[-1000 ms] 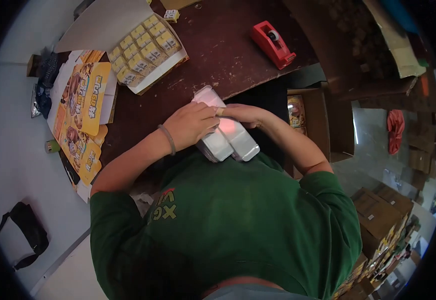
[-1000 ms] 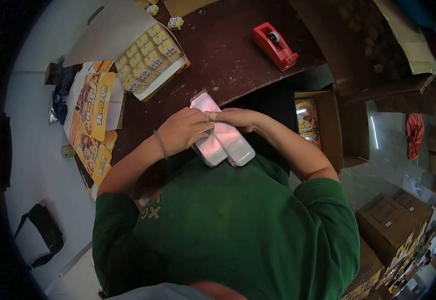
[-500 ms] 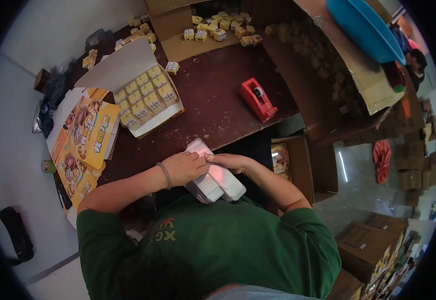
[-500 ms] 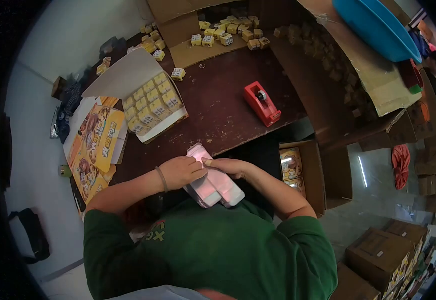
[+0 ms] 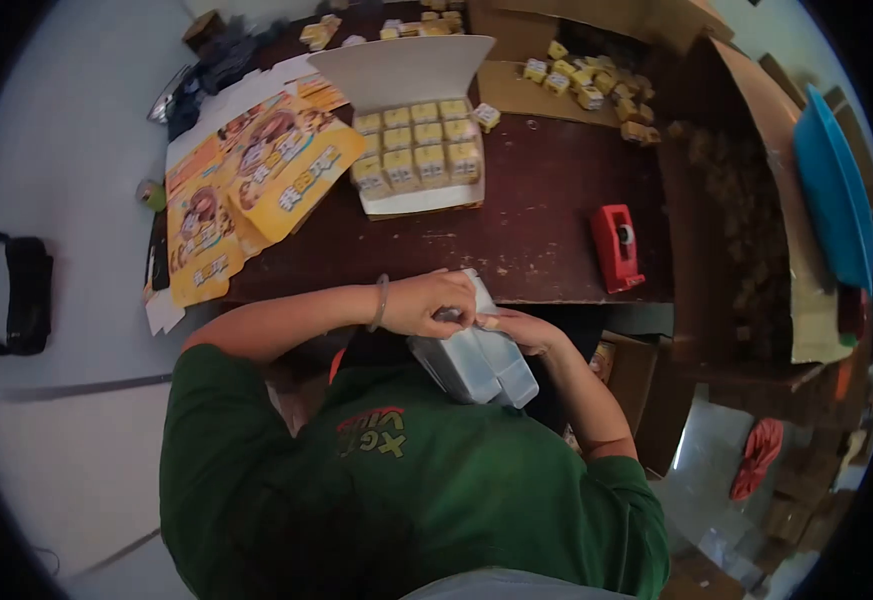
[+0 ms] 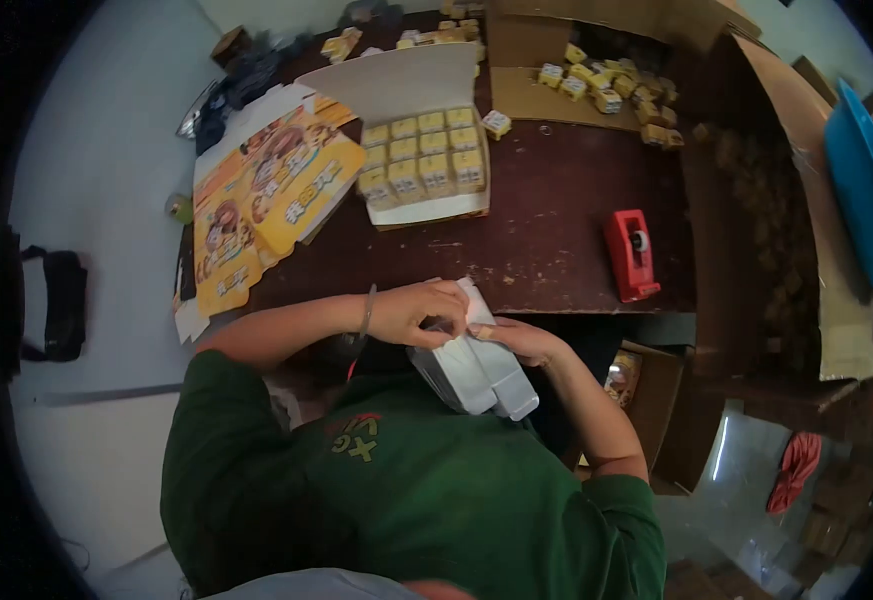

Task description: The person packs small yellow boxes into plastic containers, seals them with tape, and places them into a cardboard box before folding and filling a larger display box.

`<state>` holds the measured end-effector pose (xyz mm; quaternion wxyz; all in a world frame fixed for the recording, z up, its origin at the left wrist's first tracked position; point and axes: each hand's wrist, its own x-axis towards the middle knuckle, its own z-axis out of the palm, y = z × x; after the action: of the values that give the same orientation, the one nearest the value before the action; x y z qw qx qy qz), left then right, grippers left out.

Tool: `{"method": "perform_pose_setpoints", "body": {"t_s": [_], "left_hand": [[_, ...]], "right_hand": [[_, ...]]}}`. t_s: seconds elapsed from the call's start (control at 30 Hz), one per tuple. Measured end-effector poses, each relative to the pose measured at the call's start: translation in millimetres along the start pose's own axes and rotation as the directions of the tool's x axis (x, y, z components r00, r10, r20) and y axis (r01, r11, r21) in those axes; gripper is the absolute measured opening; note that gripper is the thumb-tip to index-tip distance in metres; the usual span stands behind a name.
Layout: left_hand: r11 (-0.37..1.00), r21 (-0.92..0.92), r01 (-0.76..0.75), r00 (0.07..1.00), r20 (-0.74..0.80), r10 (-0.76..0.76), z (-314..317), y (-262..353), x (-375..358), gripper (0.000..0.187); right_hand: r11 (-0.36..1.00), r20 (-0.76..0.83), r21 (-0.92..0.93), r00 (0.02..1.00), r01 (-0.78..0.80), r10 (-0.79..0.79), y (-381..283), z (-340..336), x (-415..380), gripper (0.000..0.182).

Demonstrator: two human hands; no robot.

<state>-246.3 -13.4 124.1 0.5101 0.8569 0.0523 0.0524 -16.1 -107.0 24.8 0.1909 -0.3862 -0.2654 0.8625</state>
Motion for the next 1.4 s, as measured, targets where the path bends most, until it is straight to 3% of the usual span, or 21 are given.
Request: {"method": "perform_pose_setpoints", "body": {"t_s": [0.07,0.17,0.23,0.27,0.33,0.37,0.47,0.57,0.6,0.7,0.77,0.87,0.9,1.03,1.07,1.1,1.13,1.2,1.3,1.33,1.4], "left_hand": [[0.995,-0.068,-0.075,0.997,0.005,0.076,2.3,-5.7,-12.2,0.006],[0.992,-0.106,0.063,0.995,0.084,-0.054,8.4,-10.4,-28.7,0.006],[0.999,-0.011,0.038,0.999,0.008,-0.038,9.7,-9.9,-36.3,0.004],[0.975,0.219,-0.021,0.999,-0.045,0.031,5.1,-3.5,-39.5,0.006],[0.868,0.497,-0.014,0.988,-0.128,0.09,-5.1,1.2,-54.1,0.008],[0.831,0.555,-0.015,0.979,-0.161,0.126,-7.2,-2.4,-63.8,0.008],[0.809,0.572,0.136,0.956,-0.289,0.044,1.7,-3.4,-96.1,0.008],[0.97,0.092,0.227,0.869,-0.47,-0.158,46.3,6.7,-119.8,0.003],[0.973,0.115,0.199,0.841,-0.53,-0.11,66.6,11.5,-124.1,0.002],[0.941,-0.16,0.297,0.68,-0.657,-0.326,123.2,23.1,-123.8,0.003],[0.884,0.03,0.467,0.558,-0.786,-0.268,133.0,2.2,-136.3,0.004],[0.716,0.372,0.59,0.627,-0.771,-0.115,105.6,-3.7,-150.3,0.011],[0.751,0.359,0.555,0.66,-0.739,-0.135,102.4,-10.7,-152.9,0.014],[0.83,0.232,0.508,0.714,-0.652,-0.255,92.5,-28.4,-164.8,0.021],[0.912,-0.047,0.407,0.67,-0.663,-0.334,98.7,-42.5,-162.7,0.024],[0.904,-0.327,0.275,0.643,-0.637,-0.426,105.6,-55.9,-159.8,0.028],[0.793,-0.563,0.235,0.726,-0.44,-0.528,104.6,-62.9,-159.1,0.03],[0.637,-0.751,0.172,0.859,-0.202,-0.47,108.1,-69.9,-161.8,0.037],[0.588,-0.78,0.214,0.911,-0.057,-0.408,100.9,-31.4,-176.7,0.041],[0.588,-0.805,0.078,0.896,-0.202,-0.395,109.2,-26.7,-181.4,0.035],[0.689,-0.724,0.037,0.741,-0.443,-0.505,114.3,-25.1,-185.6,0.032]], "right_hand": [[0.999,0.0,0.008,0.999,-0.054,0.054,-2.5,8.4,2.0,0.059],[0.996,0.027,0.036,0.996,-0.083,0.082,8.7,10.5,15.2,0.064],[0.995,0.005,-0.03,0.995,-0.1,0.1,-7.1,28.8,11.0,0.067],[0.996,0.026,-0.047,0.997,-0.074,0.075,-5.5,27.1,12.8,0.069],[0.996,0.054,-0.088,0.998,-0.018,0.023,-13.4,34.0,8.8,0.068],[0.992,0.085,-0.123,0.996,0.002,0.009,-8.2,22.2,11.4,0.064],[0.993,-0.054,-0.115,0.999,-0.002,-0.005,-0.1,23.9,9.3,0.061],[1.0,-0.18,0.021,0.984,-0.008,0.011,19.1,15.4,15.0,0.062],[1.0,-0.24,0.027,0.971,0.009,-0.002,19.4,23.7,12.5,0.063],[0.997,-0.307,0.052,0.951,0.058,-0.039,39.0,12.5,17.2,0.067],[0.992,-0.306,0.112,0.952,0.065,-0.028,41.7,5.3,18.8,0.068],[0.999,-0.221,-0.043,0.975,0.005,-0.015,28.6,4.8,32.8,0.071],[0.996,-0.2,-0.09,0.979,0.007,-0.025,23.3,10.2,37.2,0.071],[0.993,-0.124,-0.101,0.989,0.065,-0.077,-1.1,32.3,39.9,0.075],[0.993,-0.149,-0.119,0.989,-0.004,-0.014,-2.0,27.1,41.2,0.075],[0.988,-0.172,-0.132,0.984,-0.076,0.053,0.2,22.5,44.0,0.076],[0.995,-0.174,-0.093,0.985,-0.035,0.019,1.6,30.1,44.9,0.077],[0.998,-0.23,-0.026,0.971,0.055,-0.06,6.7,43.9,41.0,0.079],[0.977,-0.357,0.042,0.917,0.207,-0.179,8.1,40.0,38.0,0.076],[0.965,-0.415,0.072,0.887,0.254,-0.203,3.1,45.4,37.1,0.073],[0.907,-0.583,0.116,0.767,0.406,-0.268,3.0,44.6,44.0,0.067]]}}
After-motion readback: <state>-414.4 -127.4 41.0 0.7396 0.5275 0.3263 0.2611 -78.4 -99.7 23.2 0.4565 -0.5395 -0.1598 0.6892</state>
